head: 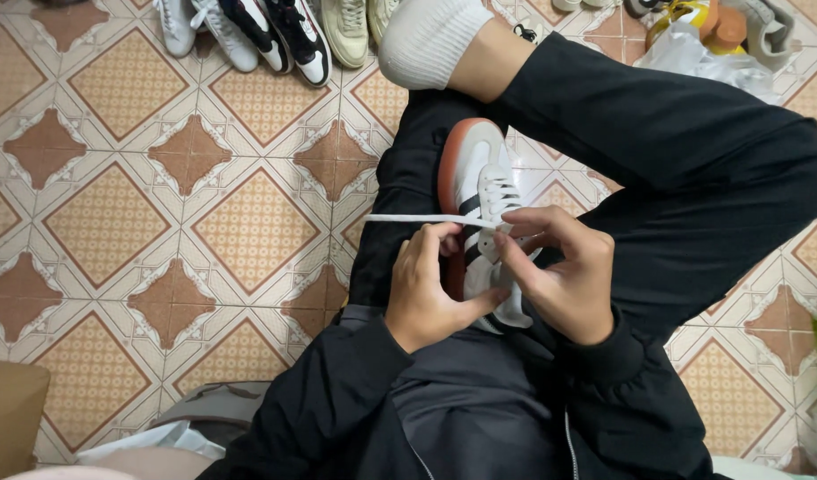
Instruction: Lacing a white sneaker while sitting on the floor
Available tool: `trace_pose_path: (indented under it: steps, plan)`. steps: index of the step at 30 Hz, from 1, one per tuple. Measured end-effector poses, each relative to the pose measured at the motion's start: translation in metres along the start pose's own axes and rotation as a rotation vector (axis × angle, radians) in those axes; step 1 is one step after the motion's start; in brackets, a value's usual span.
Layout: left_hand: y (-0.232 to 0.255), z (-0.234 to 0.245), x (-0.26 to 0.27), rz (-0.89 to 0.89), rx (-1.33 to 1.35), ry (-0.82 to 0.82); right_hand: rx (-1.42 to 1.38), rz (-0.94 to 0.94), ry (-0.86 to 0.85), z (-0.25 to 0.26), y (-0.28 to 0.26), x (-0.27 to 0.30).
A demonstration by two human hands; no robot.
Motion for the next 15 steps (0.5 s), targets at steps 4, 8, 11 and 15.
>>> trace_pose_path:
  steps: [4, 8, 11, 15]
  plan:
    - [0.003, 0.001, -0.001, -0.002, -0.001, -0.004, 0.042, 0.008, -0.008, 0.002, -0.007, -0.001]
    - [0.000, -0.001, 0.000, -0.003, -0.002, -0.007, 0.077, 0.041, -0.004, 0.004, -0.010, -0.002]
    - [-0.001, -0.001, 0.000, -0.001, 0.002, 0.001, 0.098, 0.065, -0.008, 0.005, -0.012, -0.002]
    - [0.000, -0.001, 0.000, -0.001, 0.004, 0.016, 0.164, 0.109, -0.026, 0.004, -0.019, -0.004]
Point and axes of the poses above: each hand's wrist, its own x-axis away from the middle knuckle, its own z-axis out of the back of the hand, y = z × x, the point moved 2 cm from there along -x, towards the middle knuckle, and after that the axes turned 5 degrees about -y, right-handed, at the moved point
